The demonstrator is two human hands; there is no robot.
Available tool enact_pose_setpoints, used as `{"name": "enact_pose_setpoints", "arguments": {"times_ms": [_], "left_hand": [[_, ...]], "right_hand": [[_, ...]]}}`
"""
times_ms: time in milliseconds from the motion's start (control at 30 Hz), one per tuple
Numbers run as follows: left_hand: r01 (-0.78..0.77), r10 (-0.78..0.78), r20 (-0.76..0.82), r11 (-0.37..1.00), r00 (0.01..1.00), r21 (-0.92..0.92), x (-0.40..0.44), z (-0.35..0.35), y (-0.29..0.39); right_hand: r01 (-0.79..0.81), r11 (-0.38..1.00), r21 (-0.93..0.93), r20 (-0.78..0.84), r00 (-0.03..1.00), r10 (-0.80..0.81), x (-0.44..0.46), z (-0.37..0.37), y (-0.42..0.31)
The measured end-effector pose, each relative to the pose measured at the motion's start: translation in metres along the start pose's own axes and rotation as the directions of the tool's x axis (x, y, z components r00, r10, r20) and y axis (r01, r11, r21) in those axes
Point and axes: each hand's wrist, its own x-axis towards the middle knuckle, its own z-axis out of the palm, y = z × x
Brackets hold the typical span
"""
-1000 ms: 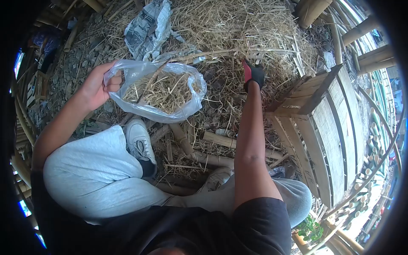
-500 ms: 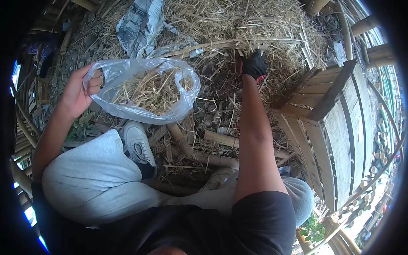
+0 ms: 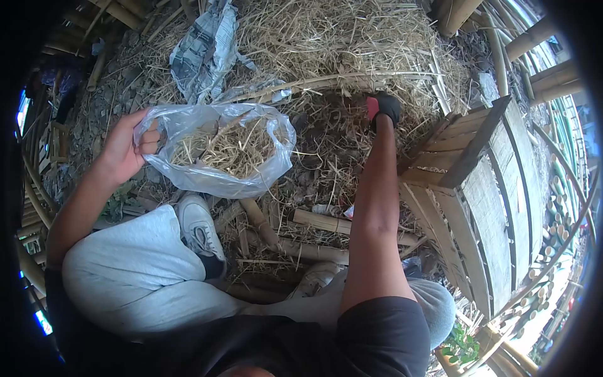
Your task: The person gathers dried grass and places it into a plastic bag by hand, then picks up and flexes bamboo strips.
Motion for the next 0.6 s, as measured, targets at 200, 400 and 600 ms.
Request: {"name": "enact_pose_setpoints", "arguments": {"times_ms": [200,400,600], "left_hand": [[0.007,-0.007,0.019,1.000,1.000,-0.014,-0.004,-0.003,-0.002],[0.034,-0.032,-0.045,0.999,0.998,0.042,-0.016,0.009,-0.001],[0.186,-0.200,0.081,0.971,0.976,0.152,-0.019,0.000,-0.001]], "right_hand": [[-0.047,0.999,0.008,-0.010,0.999,0.047,-0.018,-0.026,-0.019],[0.570,0.813,0.114,-0.364,0.786,-0.500,-0.089,-0.015,-0.110],[0.764,0.579,-0.285,-0.136,0.566,-0.813,-0.074,0.075,-0.124]]}}
